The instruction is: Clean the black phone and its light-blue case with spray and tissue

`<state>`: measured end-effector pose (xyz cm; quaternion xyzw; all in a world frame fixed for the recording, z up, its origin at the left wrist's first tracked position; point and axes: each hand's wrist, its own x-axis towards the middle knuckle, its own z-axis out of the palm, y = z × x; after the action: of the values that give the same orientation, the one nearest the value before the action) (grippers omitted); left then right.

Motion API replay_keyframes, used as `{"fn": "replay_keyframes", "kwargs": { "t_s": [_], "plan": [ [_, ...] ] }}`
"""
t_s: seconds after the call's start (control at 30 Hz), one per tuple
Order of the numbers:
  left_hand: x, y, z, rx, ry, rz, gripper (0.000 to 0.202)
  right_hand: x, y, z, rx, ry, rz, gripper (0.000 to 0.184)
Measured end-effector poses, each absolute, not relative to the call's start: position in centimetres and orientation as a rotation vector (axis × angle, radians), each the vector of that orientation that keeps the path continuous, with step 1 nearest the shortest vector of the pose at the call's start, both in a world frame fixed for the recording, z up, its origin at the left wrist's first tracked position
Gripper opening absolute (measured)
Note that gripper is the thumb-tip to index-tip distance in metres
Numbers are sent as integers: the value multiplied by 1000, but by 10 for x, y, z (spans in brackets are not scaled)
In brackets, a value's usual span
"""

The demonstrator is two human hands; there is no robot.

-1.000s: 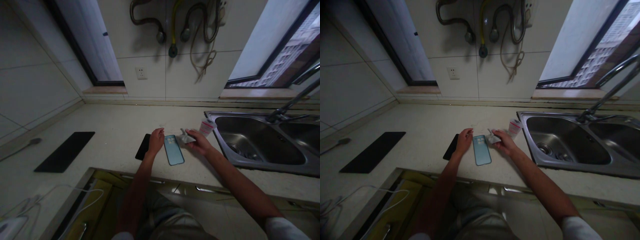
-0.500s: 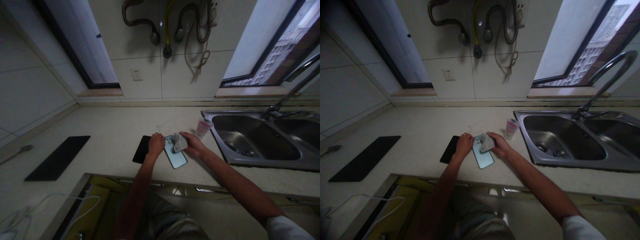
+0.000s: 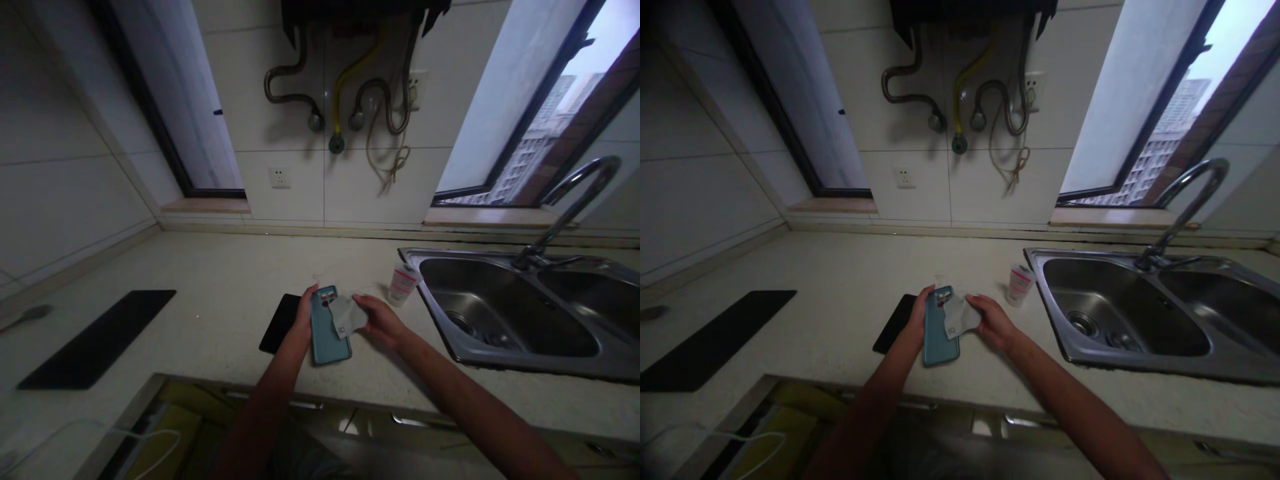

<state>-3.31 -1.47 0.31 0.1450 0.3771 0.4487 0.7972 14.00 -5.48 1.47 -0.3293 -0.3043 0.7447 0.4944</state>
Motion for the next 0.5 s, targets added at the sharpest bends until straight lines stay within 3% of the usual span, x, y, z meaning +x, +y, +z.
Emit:
{"fn": "replay_keyframes", "kwargs": {
  "t_s": [0.27,0.5],
  "plan": [
    [-32,-16,3,214,695,826,56,133,-57,11,-864,-786,1757,27],
    [-36,-20,9,239,699,888,55,134,-54,8,-860,-725,1733,17]
  ]
}}
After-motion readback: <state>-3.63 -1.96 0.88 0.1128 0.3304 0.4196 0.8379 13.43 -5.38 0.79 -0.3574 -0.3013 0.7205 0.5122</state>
